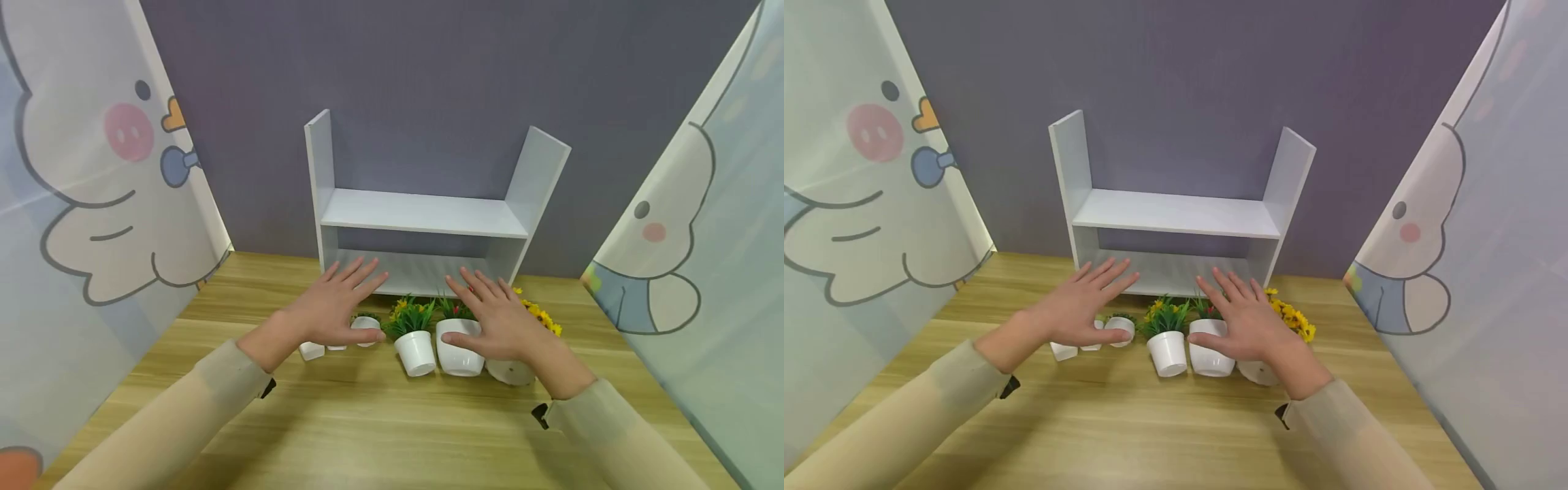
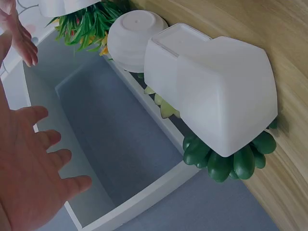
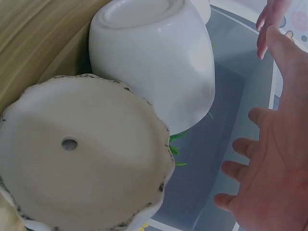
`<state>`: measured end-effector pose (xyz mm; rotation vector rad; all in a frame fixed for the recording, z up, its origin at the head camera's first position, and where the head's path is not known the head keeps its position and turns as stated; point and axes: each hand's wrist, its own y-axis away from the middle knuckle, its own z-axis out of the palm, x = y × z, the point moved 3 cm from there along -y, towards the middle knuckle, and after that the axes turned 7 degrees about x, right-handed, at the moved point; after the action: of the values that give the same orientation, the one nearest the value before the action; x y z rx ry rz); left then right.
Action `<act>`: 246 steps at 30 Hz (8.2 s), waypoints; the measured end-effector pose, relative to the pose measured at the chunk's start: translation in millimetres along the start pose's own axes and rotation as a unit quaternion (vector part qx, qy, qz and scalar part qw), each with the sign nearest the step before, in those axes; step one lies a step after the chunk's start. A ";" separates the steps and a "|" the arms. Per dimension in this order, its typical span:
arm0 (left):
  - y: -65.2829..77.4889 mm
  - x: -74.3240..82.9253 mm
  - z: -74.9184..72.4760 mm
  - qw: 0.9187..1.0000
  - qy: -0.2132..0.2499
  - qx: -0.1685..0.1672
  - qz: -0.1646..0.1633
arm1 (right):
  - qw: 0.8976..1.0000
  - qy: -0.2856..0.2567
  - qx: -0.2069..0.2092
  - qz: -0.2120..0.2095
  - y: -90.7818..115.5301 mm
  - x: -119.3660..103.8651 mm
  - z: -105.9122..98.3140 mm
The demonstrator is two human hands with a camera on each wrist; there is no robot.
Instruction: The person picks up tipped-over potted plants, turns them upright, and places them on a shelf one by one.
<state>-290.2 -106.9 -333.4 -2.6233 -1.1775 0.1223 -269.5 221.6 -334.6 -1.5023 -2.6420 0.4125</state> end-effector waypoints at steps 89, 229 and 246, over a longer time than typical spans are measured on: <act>-118.5 -135.1 -152.5 0.811 0.351 0.447 -0.136 | 0.986 -0.092 0.050 0.128 98.2 84.5 15.4; -113.5 -140.0 -148.0 0.829 0.323 0.430 -0.152 | 0.876 -0.344 0.098 0.322 83.5 72.7 60.1; -113.2 -139.1 -148.2 0.829 0.328 0.427 -0.155 | 0.887 -0.317 0.086 0.325 70.4 73.0 67.7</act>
<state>-437.6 -168.5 -164.3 -1.4713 -0.9489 -0.2478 -261.9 304.8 -423.5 -2.5001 -2.2612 1.3482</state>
